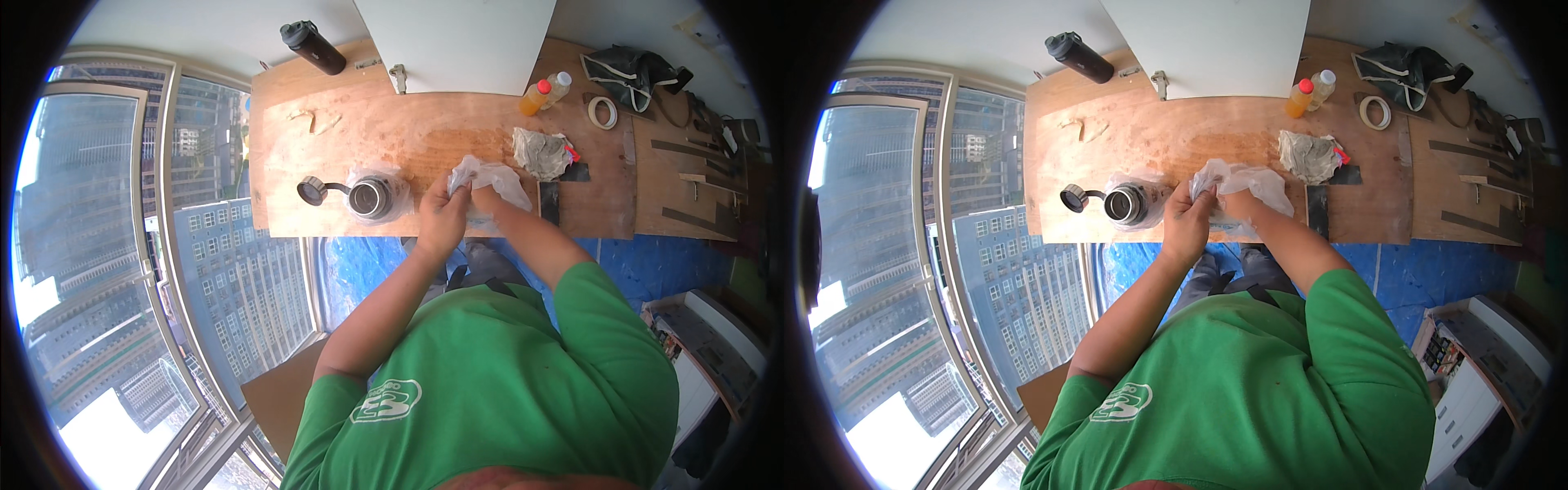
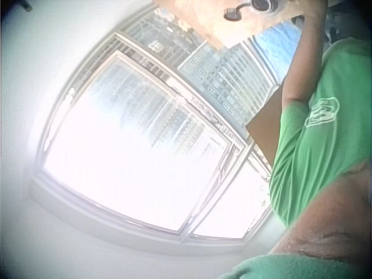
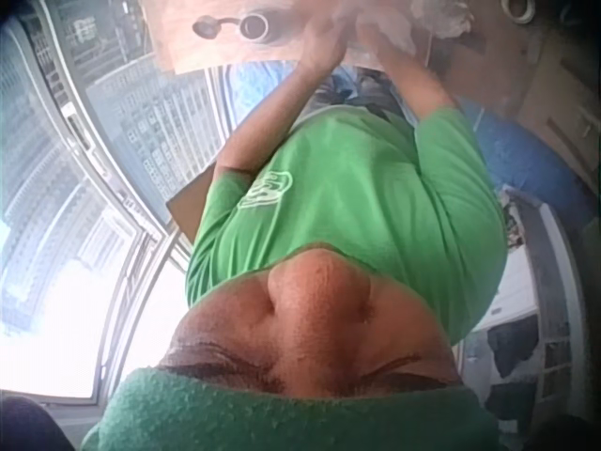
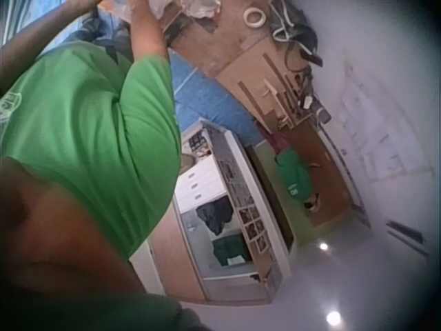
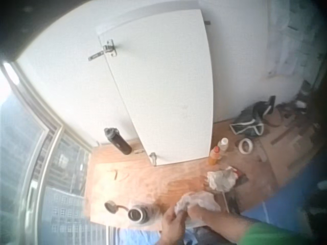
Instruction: The person repeatedly scoops ice cubes from a plastic bag and places them into a metal thermos. They walk to a bathroom sink to add water, then return to the table to continue adding ice until the thermos is full.
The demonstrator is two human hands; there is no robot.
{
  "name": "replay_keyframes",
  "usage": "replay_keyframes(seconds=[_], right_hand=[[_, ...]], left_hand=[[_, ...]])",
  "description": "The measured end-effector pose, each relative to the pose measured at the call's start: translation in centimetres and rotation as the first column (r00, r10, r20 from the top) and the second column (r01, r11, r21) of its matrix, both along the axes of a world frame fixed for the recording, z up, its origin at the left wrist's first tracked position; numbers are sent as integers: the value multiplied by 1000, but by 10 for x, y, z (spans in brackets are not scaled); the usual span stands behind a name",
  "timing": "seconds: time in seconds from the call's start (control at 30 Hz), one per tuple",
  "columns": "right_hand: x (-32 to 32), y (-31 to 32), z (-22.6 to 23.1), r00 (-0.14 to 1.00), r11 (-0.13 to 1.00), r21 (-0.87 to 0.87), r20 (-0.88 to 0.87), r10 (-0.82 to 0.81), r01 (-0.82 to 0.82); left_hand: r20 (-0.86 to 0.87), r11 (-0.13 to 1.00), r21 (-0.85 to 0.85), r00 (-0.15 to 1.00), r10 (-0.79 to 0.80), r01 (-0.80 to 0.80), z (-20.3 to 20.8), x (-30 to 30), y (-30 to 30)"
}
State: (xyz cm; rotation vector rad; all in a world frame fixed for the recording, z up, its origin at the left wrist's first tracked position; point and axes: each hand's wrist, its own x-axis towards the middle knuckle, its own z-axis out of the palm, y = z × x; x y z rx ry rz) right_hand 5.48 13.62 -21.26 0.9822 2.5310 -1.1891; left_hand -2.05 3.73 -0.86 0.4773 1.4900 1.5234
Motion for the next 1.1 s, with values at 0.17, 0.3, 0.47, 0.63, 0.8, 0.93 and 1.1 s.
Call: replay_keyframes(seconds=[0.17,0.3,0.47,0.63,0.8,0.93,1.1], right_hand=[[11,20,-12,986,814,-558,72,-148,163],[23,32,-32,963,279,-944,105,-249,175],[42,34,-24,924,-129,-986,143,-353,104],[47,29,-10,867,-243,-962,223,-447,123],[41,22,2,816,-300,-946,268,-512,122],[34,17,21,779,-306,-947,267,-567,102],[33,12,27,769,-352,-932,163,-619,-85]], left_hand=[[17,999,-16,999,35,-35,-2,-3,-3],[36,997,-26,997,75,-74,7,-3,-7],[11,993,-47,994,112,-111,-1,-8,-16],[0,992,-59,994,111,-111,-1,-8,-18],[-5,993,-55,994,105,-105,-10,-7,-24],[7,992,-48,993,114,-113,-10,-9,-25],[-7,989,-68,991,130,-130,-11,-12,-27]])
